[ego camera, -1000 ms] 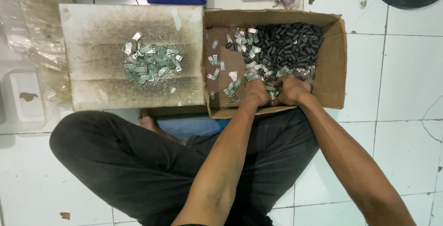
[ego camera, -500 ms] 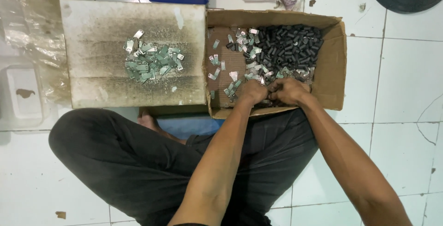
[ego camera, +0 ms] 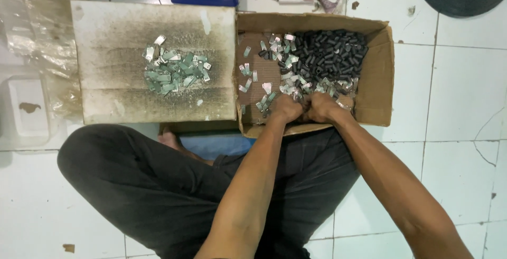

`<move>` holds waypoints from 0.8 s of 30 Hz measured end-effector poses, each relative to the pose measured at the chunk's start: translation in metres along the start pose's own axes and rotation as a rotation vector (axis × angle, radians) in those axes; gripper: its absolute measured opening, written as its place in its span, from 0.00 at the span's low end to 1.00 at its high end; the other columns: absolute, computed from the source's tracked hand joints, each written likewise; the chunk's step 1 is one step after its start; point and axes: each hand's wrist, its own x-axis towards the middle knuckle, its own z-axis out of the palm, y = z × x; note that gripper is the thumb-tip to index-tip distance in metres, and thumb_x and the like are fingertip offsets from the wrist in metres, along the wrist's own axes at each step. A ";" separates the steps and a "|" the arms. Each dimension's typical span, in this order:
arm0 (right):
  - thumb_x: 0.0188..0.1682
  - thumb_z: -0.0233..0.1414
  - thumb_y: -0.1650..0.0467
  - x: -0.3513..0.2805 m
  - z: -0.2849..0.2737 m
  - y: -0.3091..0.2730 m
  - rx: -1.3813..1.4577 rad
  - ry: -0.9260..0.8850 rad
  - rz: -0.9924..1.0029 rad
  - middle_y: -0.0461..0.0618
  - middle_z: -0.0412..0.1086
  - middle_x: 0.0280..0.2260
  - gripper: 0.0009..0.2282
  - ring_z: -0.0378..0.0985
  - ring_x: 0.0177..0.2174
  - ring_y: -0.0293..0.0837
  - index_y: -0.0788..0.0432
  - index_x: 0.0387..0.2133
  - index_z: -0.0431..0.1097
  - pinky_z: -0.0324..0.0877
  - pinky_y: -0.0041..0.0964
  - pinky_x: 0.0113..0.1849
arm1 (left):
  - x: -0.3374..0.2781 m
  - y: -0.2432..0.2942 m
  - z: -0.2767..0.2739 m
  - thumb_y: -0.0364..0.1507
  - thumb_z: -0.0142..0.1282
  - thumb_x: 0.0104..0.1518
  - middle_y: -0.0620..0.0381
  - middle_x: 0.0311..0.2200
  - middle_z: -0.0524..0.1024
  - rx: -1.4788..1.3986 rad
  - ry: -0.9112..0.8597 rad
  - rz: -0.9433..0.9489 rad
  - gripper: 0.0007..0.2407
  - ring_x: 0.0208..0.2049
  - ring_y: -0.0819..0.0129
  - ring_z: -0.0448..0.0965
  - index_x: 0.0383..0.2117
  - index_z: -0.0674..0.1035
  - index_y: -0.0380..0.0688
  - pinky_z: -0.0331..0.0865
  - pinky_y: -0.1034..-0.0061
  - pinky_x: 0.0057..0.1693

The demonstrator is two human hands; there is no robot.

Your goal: Sorting and organizing small metal hinges or clips into a cardboard box while sitting on the floor.

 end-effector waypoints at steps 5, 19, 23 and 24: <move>0.38 0.62 0.71 -0.004 -0.005 0.028 0.230 0.054 -0.161 0.64 0.79 0.38 0.12 0.81 0.43 0.64 0.62 0.36 0.80 0.77 0.55 0.42 | -0.016 0.017 -0.017 0.39 0.48 0.55 0.38 0.44 0.80 -0.052 -0.048 -0.095 0.23 0.47 0.50 0.81 0.48 0.80 0.31 0.75 0.58 0.49; 0.43 0.48 0.86 -0.046 -0.038 0.032 1.066 0.020 -0.148 0.82 0.70 0.45 0.17 0.80 0.39 0.72 0.76 0.47 0.72 0.80 0.63 0.35 | -0.102 0.088 -0.070 0.42 0.51 0.63 0.40 0.71 0.52 -0.656 -0.189 -0.272 0.30 0.70 0.45 0.55 0.67 0.61 0.35 0.78 0.54 0.54; 0.45 0.54 0.82 -0.034 -0.026 0.047 0.998 0.309 -0.195 0.72 0.73 0.40 0.14 0.78 0.39 0.60 0.71 0.45 0.75 0.75 0.50 0.33 | -0.109 0.094 -0.076 0.41 0.57 0.59 0.34 0.71 0.48 -0.883 -0.177 -0.192 0.33 0.70 0.39 0.52 0.67 0.59 0.33 0.71 0.50 0.59; 0.47 0.53 0.83 -0.030 -0.021 0.047 1.051 0.303 -0.205 0.78 0.70 0.48 0.17 0.75 0.48 0.69 0.76 0.51 0.71 0.75 0.61 0.42 | -0.109 0.092 -0.077 0.42 0.61 0.57 0.35 0.71 0.50 -0.939 -0.178 -0.176 0.34 0.71 0.37 0.50 0.65 0.62 0.34 0.69 0.46 0.60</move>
